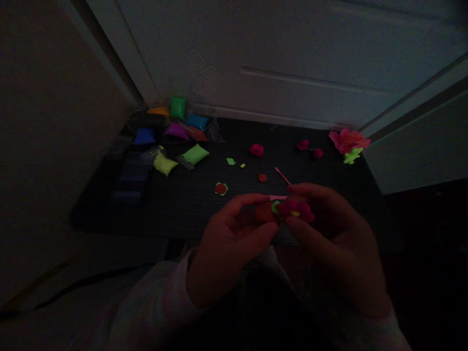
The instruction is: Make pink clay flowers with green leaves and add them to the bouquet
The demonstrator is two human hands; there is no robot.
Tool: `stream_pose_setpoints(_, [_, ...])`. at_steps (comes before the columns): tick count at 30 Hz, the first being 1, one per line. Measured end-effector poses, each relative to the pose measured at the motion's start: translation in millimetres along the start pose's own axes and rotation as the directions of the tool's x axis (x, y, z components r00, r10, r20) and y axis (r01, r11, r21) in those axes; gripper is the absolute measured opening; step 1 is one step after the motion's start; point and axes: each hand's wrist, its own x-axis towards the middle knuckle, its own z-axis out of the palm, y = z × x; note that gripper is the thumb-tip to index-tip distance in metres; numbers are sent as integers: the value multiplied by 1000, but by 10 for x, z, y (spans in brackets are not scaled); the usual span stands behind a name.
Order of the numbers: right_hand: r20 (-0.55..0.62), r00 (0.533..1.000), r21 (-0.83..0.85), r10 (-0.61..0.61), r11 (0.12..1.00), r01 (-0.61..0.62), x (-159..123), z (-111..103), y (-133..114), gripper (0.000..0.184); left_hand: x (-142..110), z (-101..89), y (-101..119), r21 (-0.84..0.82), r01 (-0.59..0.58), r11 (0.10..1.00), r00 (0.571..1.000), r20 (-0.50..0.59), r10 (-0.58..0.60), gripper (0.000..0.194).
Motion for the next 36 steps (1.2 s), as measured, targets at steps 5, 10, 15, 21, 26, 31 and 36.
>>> stream_pose_setpoints(5, [5,1000,-8,4,1000,-4,2,-7,-3,33,14,4,5,30,-14,999,1000,2,14,26])
stream_pose_setpoints(10, [-11,1000,-11,18,1000,-18,7,9,-3,33,10,17,23,27,11,1000,1000,-13,-11,25])
stream_pose_setpoints(15, [4,1000,25,29,999,-29,6,18,28,35,17,8,4,-59,7,998,1000,-3,-7,24])
stream_pose_setpoints(21, [82,995,196,52,978,-68,-24,101,179,55,73,-33,-45,-118,-6,993,998,-60,-1,27])
stream_pose_setpoints(26, [80,996,232,39,971,-57,12,181,266,50,94,-68,-52,-111,-1,994,998,-65,-6,25])
stream_pose_setpoints(31, [28,1000,200,11,980,-16,51,212,315,51,112,-102,-73,-111,-47,993,996,-80,38,27])
stream_pose_setpoints(36, [-140,987,40,-82,995,88,26,288,417,34,138,-91,-94,-148,-145,978,987,-93,133,27])
